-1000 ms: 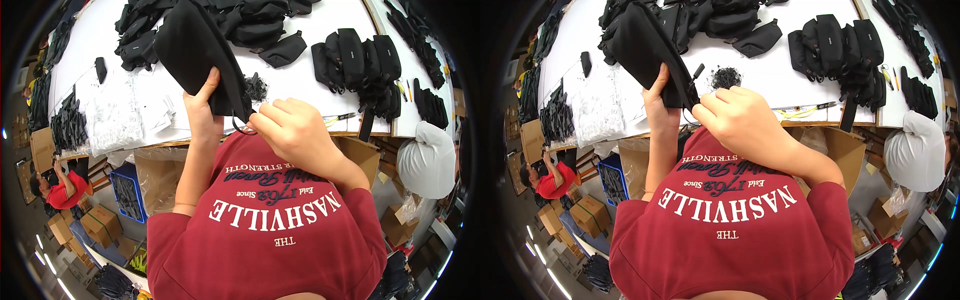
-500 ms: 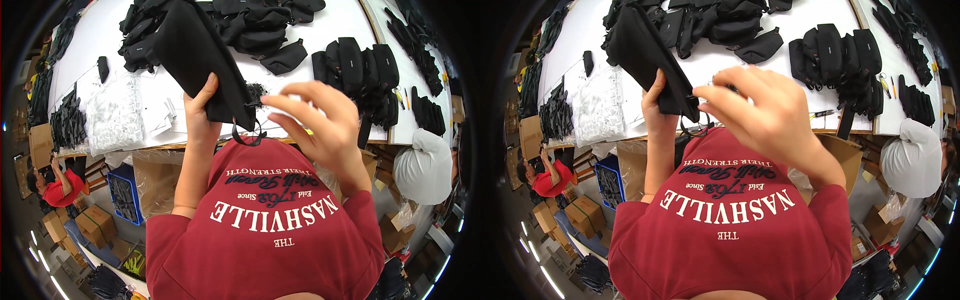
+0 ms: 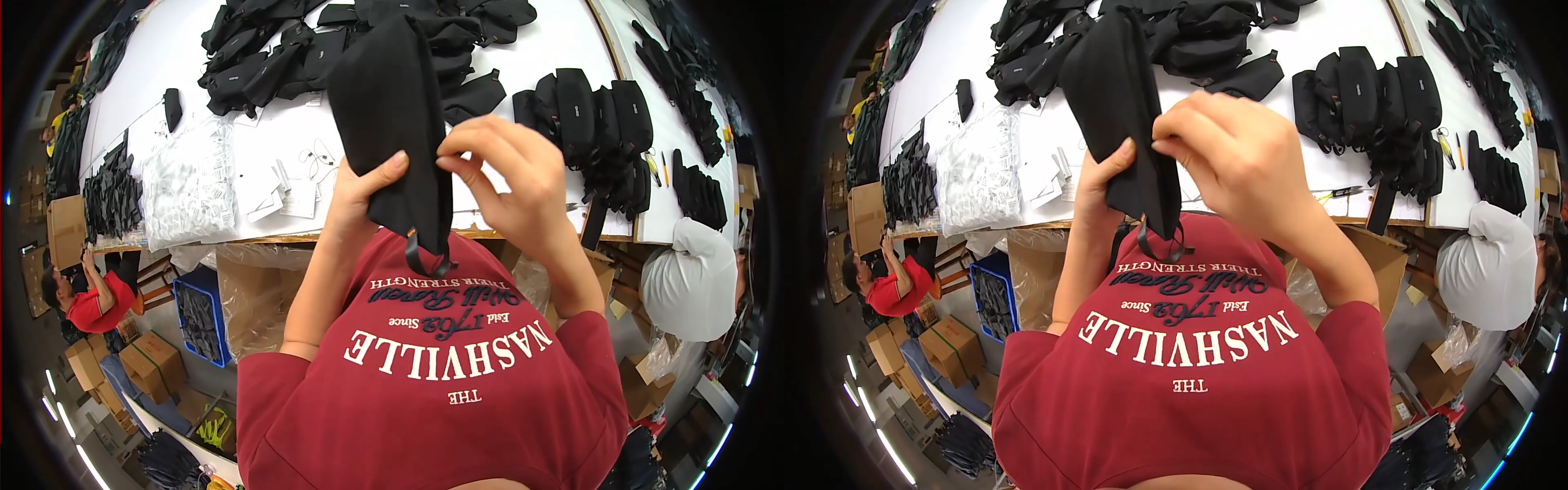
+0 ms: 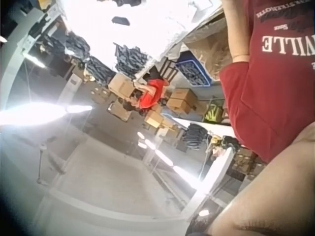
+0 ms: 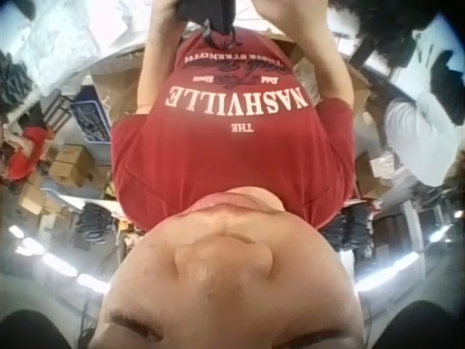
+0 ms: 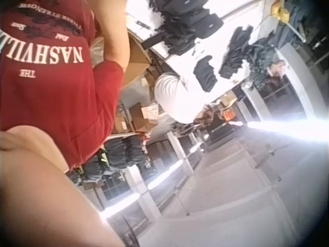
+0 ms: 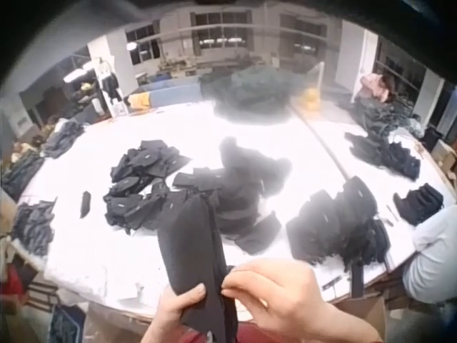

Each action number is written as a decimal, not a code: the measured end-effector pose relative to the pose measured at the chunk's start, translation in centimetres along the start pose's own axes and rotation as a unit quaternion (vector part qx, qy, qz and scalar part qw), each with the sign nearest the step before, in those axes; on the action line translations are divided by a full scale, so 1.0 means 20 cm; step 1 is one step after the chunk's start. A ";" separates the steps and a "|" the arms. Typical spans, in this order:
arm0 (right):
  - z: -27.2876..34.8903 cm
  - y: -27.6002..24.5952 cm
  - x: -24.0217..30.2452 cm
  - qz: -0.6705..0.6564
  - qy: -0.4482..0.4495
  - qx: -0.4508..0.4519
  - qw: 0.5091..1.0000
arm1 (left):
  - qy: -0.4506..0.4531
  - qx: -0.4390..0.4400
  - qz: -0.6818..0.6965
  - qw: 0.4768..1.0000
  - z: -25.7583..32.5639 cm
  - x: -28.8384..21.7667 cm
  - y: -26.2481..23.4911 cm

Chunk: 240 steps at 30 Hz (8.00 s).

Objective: The recorder is attaching plastic tags and labels to black pouches at a production facility.

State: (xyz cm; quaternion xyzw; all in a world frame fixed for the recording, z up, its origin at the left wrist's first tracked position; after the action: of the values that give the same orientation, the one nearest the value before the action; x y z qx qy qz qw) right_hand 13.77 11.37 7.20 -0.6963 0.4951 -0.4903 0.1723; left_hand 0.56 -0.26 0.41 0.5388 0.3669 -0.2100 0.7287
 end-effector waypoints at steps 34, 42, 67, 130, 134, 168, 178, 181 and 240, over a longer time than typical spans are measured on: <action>0.10 0.11 0.00 0.113 0.034 0.083 0.990 | -0.023 -0.060 0.124 0.990 0.01 -0.02 0.07; 0.22 0.07 -0.12 -0.383 0.201 -0.042 0.901 | 0.058 0.013 -0.349 0.935 0.03 -0.09 -0.14; 0.67 0.17 -1.04 0.069 0.374 -0.280 0.881 | -0.139 -0.377 -0.778 0.483 0.19 0.21 -1.43; 0.02 0.50 -0.13 -0.284 0.286 -0.001 0.915 | 0.108 -0.035 -0.520 0.847 0.06 0.01 -0.15; 0.06 0.52 -0.21 -0.484 0.369 0.086 0.788 | 0.050 -0.017 -0.320 0.946 0.04 0.04 -0.25; 0.12 0.76 -0.56 -0.578 0.397 0.059 0.711 | -0.034 -0.187 -0.235 0.953 -0.43 0.36 -0.88; 0.17 0.75 -0.39 -0.253 0.358 0.104 0.893 | -0.081 -0.097 -0.197 0.972 -0.14 0.25 -0.53; 0.22 0.77 -0.36 -0.195 0.298 0.054 0.933 | -0.145 -0.068 -0.172 0.972 -0.12 0.26 -0.52; 0.29 0.57 -0.20 -0.604 0.382 -0.090 0.693 | 0.020 -0.087 -0.323 0.942 -0.03 0.21 -0.09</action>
State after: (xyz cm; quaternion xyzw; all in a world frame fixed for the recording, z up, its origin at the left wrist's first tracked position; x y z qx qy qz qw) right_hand 12.61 8.17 -5.82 -0.6099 0.0324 -0.6658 -0.4285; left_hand 1.88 0.06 -3.97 0.3302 0.5525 -0.3904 0.6582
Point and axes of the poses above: each hand's wrist, its own z-axis away from the middle knuckle, its own y-axis out of the palm, x = y × z, the point moved 1 cm from there along -z, towards the middle knuckle, and after that the axes turned 9 degrees about x, right-handed, at the moved point
